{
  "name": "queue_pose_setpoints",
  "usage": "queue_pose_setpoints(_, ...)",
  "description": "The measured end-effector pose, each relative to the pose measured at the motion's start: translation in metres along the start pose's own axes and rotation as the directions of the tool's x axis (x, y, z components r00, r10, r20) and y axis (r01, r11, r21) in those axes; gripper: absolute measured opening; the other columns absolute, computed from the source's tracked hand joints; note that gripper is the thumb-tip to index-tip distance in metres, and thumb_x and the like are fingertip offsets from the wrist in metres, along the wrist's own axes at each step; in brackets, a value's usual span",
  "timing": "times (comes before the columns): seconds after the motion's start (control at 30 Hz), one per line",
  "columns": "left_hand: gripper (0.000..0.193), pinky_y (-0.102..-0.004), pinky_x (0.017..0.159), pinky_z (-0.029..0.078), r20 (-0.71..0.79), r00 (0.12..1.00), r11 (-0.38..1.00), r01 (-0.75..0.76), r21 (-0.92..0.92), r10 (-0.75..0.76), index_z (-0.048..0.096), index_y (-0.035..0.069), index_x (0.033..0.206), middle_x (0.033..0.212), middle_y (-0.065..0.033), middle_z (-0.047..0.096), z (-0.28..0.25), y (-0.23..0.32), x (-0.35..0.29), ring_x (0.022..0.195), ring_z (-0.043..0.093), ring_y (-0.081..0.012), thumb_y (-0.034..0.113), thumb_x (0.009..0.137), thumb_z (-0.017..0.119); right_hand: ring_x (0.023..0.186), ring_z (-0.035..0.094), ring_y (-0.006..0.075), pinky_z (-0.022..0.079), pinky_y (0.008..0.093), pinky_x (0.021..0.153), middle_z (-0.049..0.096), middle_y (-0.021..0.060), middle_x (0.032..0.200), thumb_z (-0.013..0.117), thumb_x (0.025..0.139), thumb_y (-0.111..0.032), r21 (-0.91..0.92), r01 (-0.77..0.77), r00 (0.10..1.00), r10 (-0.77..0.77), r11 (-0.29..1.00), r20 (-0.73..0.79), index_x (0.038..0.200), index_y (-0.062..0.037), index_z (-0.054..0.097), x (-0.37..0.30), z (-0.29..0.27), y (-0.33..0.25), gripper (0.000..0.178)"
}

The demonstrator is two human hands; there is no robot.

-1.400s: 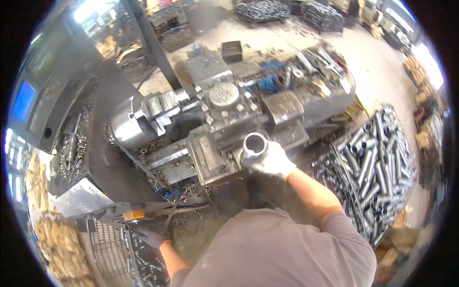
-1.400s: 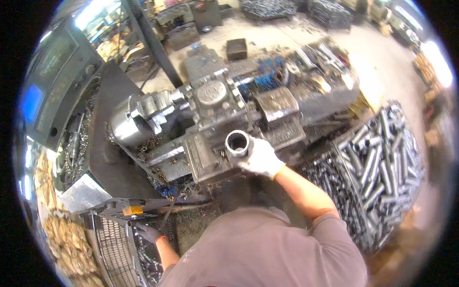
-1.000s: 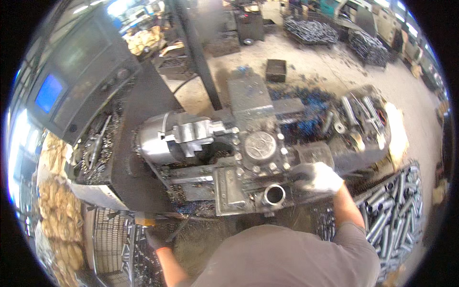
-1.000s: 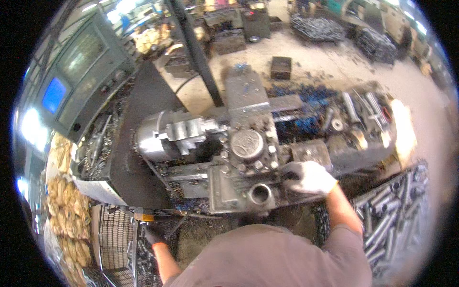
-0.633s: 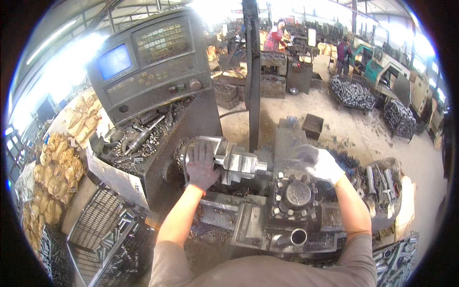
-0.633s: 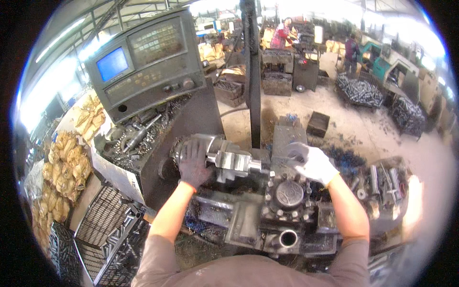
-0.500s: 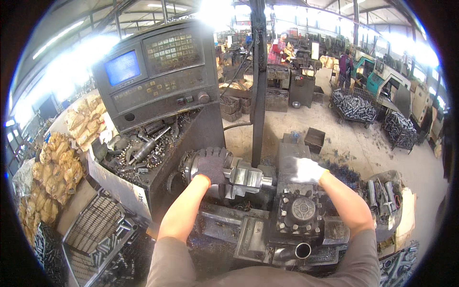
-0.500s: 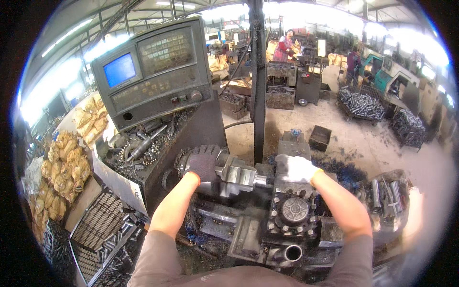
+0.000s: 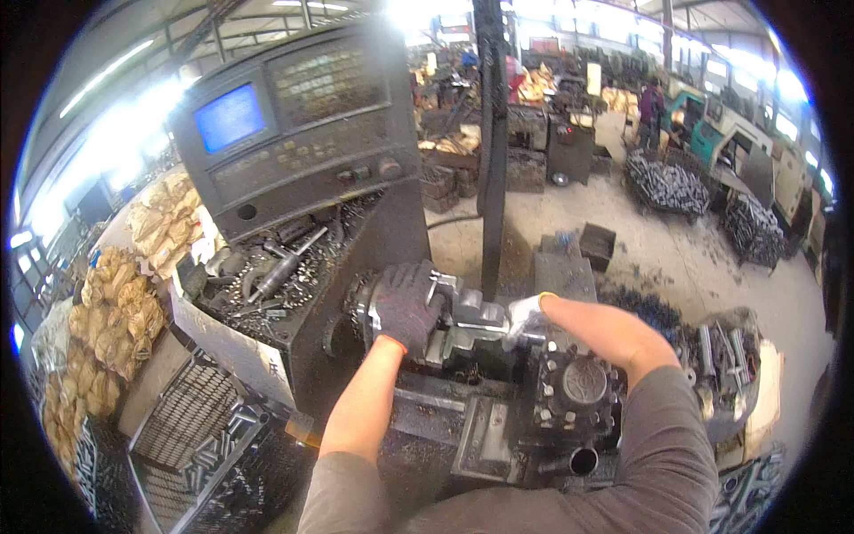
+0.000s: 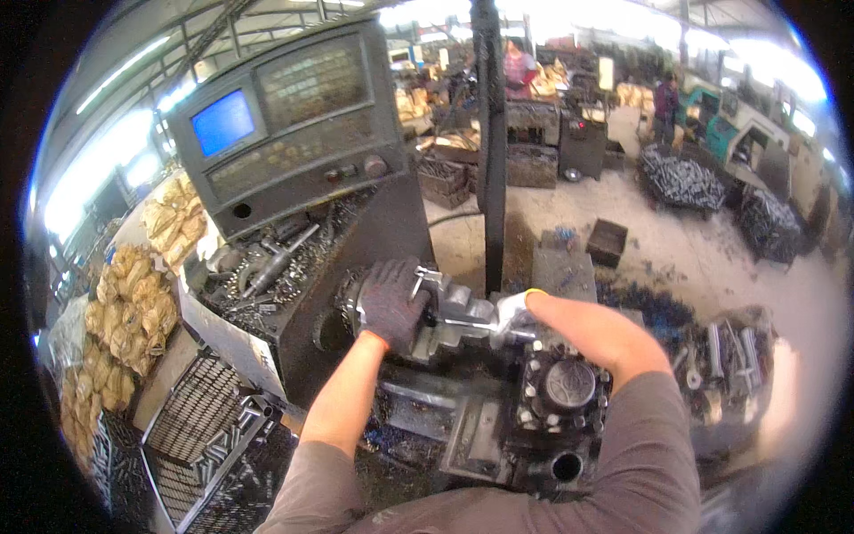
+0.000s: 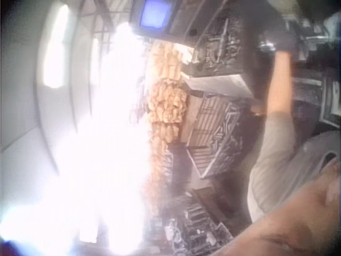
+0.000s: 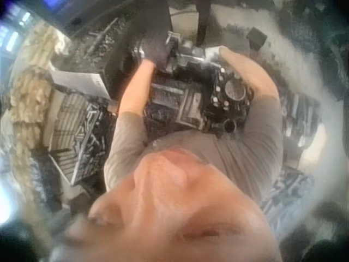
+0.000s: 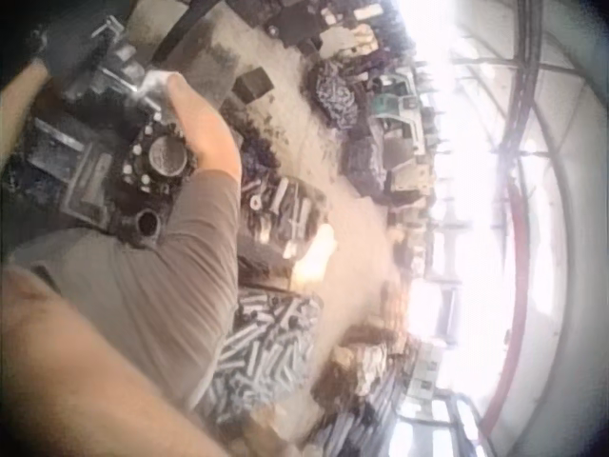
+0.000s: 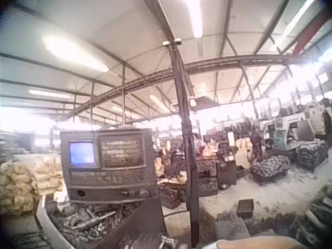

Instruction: The person puts on gloves and repeatedly loads cylindrical metal parts into a lathe chuck, operates the machine, and removes the finished parts into a nearby crate. The cycle of loading, machining, and unloading is repeated throughout the clip.

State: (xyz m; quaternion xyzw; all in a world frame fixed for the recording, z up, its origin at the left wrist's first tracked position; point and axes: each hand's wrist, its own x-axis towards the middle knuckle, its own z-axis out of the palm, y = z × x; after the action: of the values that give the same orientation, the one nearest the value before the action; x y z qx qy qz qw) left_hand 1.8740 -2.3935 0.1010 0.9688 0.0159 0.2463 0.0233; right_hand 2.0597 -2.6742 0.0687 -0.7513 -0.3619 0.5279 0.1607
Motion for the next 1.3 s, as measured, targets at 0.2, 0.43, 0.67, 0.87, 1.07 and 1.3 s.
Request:
queue_pose_setpoints(0.2, 0.072, -0.0504, 0.131, 0.024, 0.015, 1.000, 0.997, -0.021, 0.070, 0.020, 0.049, 0.006, 0.157, 0.156, -0.0169, 0.056, 0.004, 0.004, 0.003, 0.150, 0.047, -0.0328, 0.044, 0.098, 0.063, 0.079, 0.075, 0.0359, 0.061, 0.0452, 0.075, 0.078, 0.0220, 0.086, 0.085, 0.069, -0.057, -0.589, -0.282, 0.885, -0.031, 0.758, -0.464, 0.090, 0.0029, 0.079, -0.076, 0.020, 0.029, 0.064)
queue_pose_setpoints(0.43, 0.077, -0.0535, 0.131, 0.023, -0.003, 0.999, 0.999, -0.032, 0.024, 0.032, 0.049, 0.004, 0.157, 0.156, -0.0218, 0.054, 0.001, 0.008, 0.006, 0.149, 0.046, -0.0376, 0.047, 0.095, 0.066, 0.096, 0.077, 0.0375, 0.062, 0.0432, 0.083, 0.076, 0.0241, 0.110, 0.086, 0.070, -0.054, -0.061, -0.263, 0.047, -0.050, 0.963, -0.998, 0.129, 0.0008, 0.062, -0.212, 0.078, -0.008, 0.084)
queue_pose_setpoints(0.67, 0.071, -0.0485, 0.124, 0.036, 0.091, 0.983, -0.394, 0.021, -0.919, -0.159, 0.046, 0.005, 0.157, 0.151, -0.0168, 0.058, -0.052, 0.119, -0.123, 0.143, 0.051, -0.0309, 0.037, 0.100, 0.075, 0.083, 0.073, 0.0352, 0.060, 0.0464, 0.067, 0.068, 0.0176, 0.093, 0.075, 0.081, -0.024, -0.439, -0.432, -0.021, -0.495, 0.788, -0.869, 0.125, -0.0029, 0.062, -0.169, 0.240, -0.163, 0.050)
queue_pose_setpoints(0.87, 0.051, -0.0498, 0.108, 0.051, 0.770, 0.589, -0.642, 0.694, -0.326, 0.246, 0.061, 0.006, 0.140, 0.133, -0.0110, 0.066, 0.007, 0.102, -0.222, 0.120, 0.064, -0.0303, 0.036, 0.101, 0.075, 0.091, 0.076, 0.0376, 0.061, 0.0487, 0.078, 0.074, 0.0207, 0.088, 0.084, 0.075, -0.033, -0.022, -0.246, 0.341, 0.065, 0.969, -0.938, 0.105, 0.0034, 0.076, -0.066, 0.366, -0.123, 0.048)
queue_pose_setpoints(1.07, 0.053, -0.0486, 0.106, 0.052, 0.826, 0.489, -0.505, 0.807, -0.306, 0.281, 0.061, 0.001, 0.136, 0.131, -0.0125, 0.064, 0.060, 0.099, -0.267, 0.121, 0.062, -0.0272, 0.037, 0.101, 0.075, 0.077, 0.074, 0.0320, 0.057, 0.0470, 0.073, 0.077, 0.0221, 0.087, 0.080, 0.070, -0.044, 0.501, 0.138, 0.607, 0.327, 0.854, -0.725, 0.087, -0.0020, 0.079, -0.004, 0.423, -0.049, 0.045)
queue_pose_setpoints(1.3, 0.047, -0.0429, 0.098, 0.059, 0.728, 0.662, -0.541, 0.684, -0.489, 0.179, 0.062, 0.002, 0.139, 0.132, -0.0110, 0.068, 0.072, 0.087, -0.281, 0.118, 0.064, -0.0247, 0.037, 0.107, 0.061, 0.090, 0.075, 0.0362, 0.060, 0.0477, 0.082, 0.077, 0.0205, 0.099, 0.080, 0.075, -0.041, 0.541, -0.065, 0.509, 0.494, 0.839, -0.705, 0.120, 0.0000, 0.071, -0.159, 0.549, -0.012, 0.061)
